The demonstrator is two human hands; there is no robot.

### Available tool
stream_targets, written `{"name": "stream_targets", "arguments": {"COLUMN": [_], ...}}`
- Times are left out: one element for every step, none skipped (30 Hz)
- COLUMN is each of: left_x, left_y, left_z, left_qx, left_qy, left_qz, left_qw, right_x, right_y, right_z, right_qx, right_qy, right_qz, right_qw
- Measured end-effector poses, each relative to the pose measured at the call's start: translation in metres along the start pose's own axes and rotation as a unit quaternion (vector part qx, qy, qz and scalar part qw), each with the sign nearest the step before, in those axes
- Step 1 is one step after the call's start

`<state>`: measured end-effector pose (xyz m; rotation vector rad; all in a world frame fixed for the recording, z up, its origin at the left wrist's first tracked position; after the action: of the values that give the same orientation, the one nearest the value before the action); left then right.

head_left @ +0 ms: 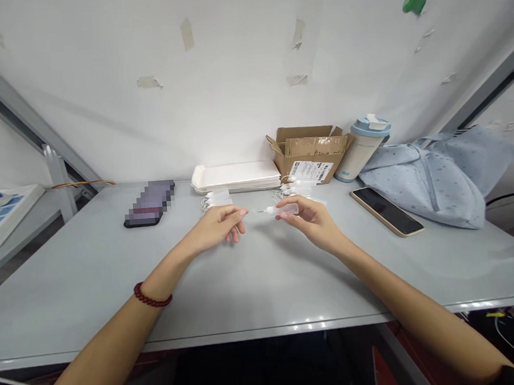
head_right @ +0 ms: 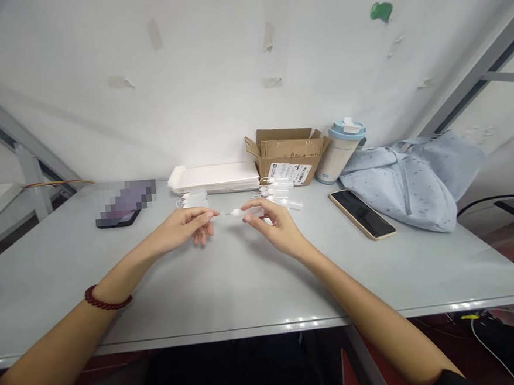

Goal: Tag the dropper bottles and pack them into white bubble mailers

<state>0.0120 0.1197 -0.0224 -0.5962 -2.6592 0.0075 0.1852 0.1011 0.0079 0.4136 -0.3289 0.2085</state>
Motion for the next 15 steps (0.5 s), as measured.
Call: {"name": "stream_targets", "arguments": {"left_x": [-0.001,-0.002,-0.002,-0.003,-0.004,-0.005,-0.007,-0.008,-0.008,-0.008,-0.008,-0.009,-0.010,-0.010,-0.012], "left_y": [0.000,0.000,0.000,0.000,-0.001,-0.001,-0.001,-0.002,-0.002,-0.003,-0.003,-0.004,-0.005,-0.005,-0.005], "left_z": [0.000,0.000,0.000,-0.001,-0.001,-0.002,-0.003,-0.004,-0.005,-0.007,-0.008,-0.009,-0.010,-0.011,-0.011], "left_qx": [0.001,0.003,0.003,0.003,0.003,0.002,0.001,-0.001,-0.005,-0.009,-0.014,-0.018,-0.021,-0.023,-0.026], "left_qy": [-0.010,-0.021,-0.031,-0.041,-0.050,-0.057,-0.062,-0.064,-0.066,-0.066,-0.067,-0.067,-0.066,-0.065,-0.065], "left_qz": [0.002,0.001,0.001,0.004,0.008,0.014,0.019,0.021,0.021,0.021,0.022,0.023,0.026,0.029,0.034], "left_qw": [1.000,1.000,1.000,0.999,0.999,0.998,0.998,0.998,0.998,0.998,0.997,0.997,0.997,0.997,0.997], "right_x": [-0.001,-0.002,-0.002,-0.003,-0.003,-0.004,-0.004,-0.005,-0.006,-0.006,-0.007,-0.007,-0.008,-0.008,-0.009], "right_y": [0.000,-0.001,-0.001,-0.001,-0.002,-0.002,-0.002,-0.003,-0.003,-0.003,-0.004,-0.004,-0.004,-0.004,-0.004], "right_z": [0.000,0.000,0.001,0.001,0.001,0.001,0.001,0.001,0.001,0.001,0.000,0.000,0.000,-0.001,-0.001], "right_qx": [-0.005,-0.010,-0.014,-0.018,-0.022,-0.025,-0.027,-0.028,-0.031,-0.033,-0.035,-0.037,-0.039,-0.042,-0.045], "right_qy": [0.022,0.038,0.050,0.057,0.062,0.065,0.068,0.070,0.071,0.073,0.075,0.077,0.080,0.083,0.087], "right_qz": [0.005,0.009,0.011,0.012,0.014,0.015,0.017,0.020,0.023,0.024,0.025,0.025,0.024,0.022,0.021], "right_qw": [1.000,0.999,0.999,0.998,0.998,0.997,0.997,0.997,0.997,0.996,0.996,0.996,0.996,0.995,0.995]}}
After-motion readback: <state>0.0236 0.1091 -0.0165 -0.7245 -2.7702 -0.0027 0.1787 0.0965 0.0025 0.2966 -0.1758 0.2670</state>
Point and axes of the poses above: each hand's wrist, its own y-axis towards the middle knuckle, its own x-axis out of the back of the hand, z = x × y, the point moved 9 cm from there along y, towards the middle knuckle, and after that the axes turned 1 degree about -z, right-handed, at the moved point
